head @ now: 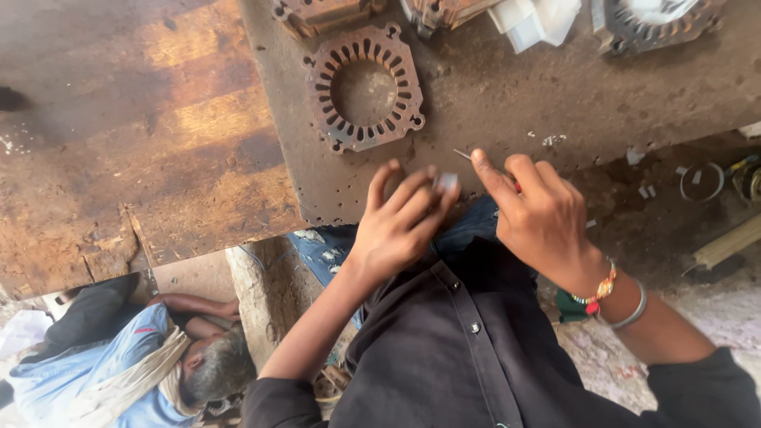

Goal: The person folds small white paper strips and inserts them into the slots of a circular metal stator core. They repeat this process for multiple slots, then use a red-handled screwdriver to press the paper strips down into the slots.

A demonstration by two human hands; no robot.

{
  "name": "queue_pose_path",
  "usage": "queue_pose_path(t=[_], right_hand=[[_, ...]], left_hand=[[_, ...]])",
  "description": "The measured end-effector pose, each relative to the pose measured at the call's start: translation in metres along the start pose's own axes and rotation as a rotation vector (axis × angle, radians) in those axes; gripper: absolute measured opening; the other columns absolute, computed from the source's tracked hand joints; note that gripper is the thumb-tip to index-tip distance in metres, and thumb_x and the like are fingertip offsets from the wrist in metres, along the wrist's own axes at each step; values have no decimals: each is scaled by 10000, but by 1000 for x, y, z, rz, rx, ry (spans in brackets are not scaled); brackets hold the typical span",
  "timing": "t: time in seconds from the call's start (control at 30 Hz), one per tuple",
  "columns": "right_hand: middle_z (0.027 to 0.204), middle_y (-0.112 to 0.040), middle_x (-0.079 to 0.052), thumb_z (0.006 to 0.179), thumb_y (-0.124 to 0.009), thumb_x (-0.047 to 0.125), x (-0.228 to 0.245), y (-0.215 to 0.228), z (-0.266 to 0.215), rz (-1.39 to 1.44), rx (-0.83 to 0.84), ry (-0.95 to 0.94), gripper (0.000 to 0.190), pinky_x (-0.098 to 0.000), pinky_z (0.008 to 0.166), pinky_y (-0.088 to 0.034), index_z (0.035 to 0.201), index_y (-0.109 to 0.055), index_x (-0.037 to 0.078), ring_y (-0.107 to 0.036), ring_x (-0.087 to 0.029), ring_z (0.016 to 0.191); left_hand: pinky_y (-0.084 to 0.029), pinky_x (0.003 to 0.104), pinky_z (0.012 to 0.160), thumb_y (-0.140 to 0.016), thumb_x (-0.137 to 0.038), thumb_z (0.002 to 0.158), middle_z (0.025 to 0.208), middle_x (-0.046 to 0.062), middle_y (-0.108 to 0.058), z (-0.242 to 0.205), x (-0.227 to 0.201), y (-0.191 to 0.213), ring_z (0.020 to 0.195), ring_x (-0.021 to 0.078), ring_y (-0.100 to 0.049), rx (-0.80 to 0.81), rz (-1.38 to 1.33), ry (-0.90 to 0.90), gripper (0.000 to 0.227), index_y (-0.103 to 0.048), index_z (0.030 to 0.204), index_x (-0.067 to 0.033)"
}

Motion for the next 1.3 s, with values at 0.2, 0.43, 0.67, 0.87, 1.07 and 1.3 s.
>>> queue_pose_path(t=[0.2, 0.43, 0.67, 0.87, 1.07, 1.3], right_hand=[[866, -562, -82, 824, -659, -31, -9, 3, 3, 197, 105, -55, 516, -394, 595, -514, 1316, -697, 120, -606, -256, 706], [885, -584, -83, 854, -647, -66, -23, -3, -4, 357, 94, 58, 520, -380, 590, -515, 1343, -679, 107, -604, -258, 652], [770, -553, -50, 745, -640, -84, -31, -13, -3, 295, 271, 254, 595, -357, 533, -527, 1316, -688, 78, -582, -211, 596], [799, -574, -58, 723, -629, -78, -15, -15, -1, 157, 216, 153, 599, -360, 532, -531, 1304, -700, 51, -601, -215, 617], [861, -593, -61, 863, -655, -38, -17, -5, 0, 262, 82, -45, 460, -383, 562, -509, 1295, -719, 106, -602, -248, 656], [841, -597, -42, 811, -683, 0, -2, 7, -10, 190, 21, -101, 522, -386, 601, -526, 1310, -711, 152, -619, -222, 718]], left_hand=[[-322, 493, 1098, -713, -111, 866, 1136, 72, -674, 21, 9, -4, 1213, 272, -607, -82, -108, 287, 274, -720, 1139, -137], [-254, 577, 1192, -751, -259, 1002, 1157, 40, -653, 15, -4, -2, 1309, 262, -588, -84, -38, 170, 363, -673, 1316, -95], [-254, 619, 1184, -773, -202, 897, 1295, 82, -657, 7, -2, 3, 1351, 290, -574, -19, -37, 91, 414, -684, 1289, -102], [-337, 552, 1095, -781, -157, 858, 1227, 42, -664, 15, 2, -5, 1244, 255, -611, 9, -116, 194, 389, -690, 1230, -94], [-363, 471, 988, -800, -275, 927, 1126, 25, -636, 16, -11, 5, 1133, 232, -607, -130, -52, 168, 408, -678, 1256, -67], [-522, 354, 885, -687, -52, 887, 999, 87, -596, 6, 11, 21, 999, 236, -600, 191, -363, 321, 483, -740, 1361, -125]])
Point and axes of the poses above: each hand's wrist, its own z-axis towards the middle knuckle, its own y-axis out of the back of the hand, x = y × z, the point moved 6 cm from there along z, towards the middle knuckle
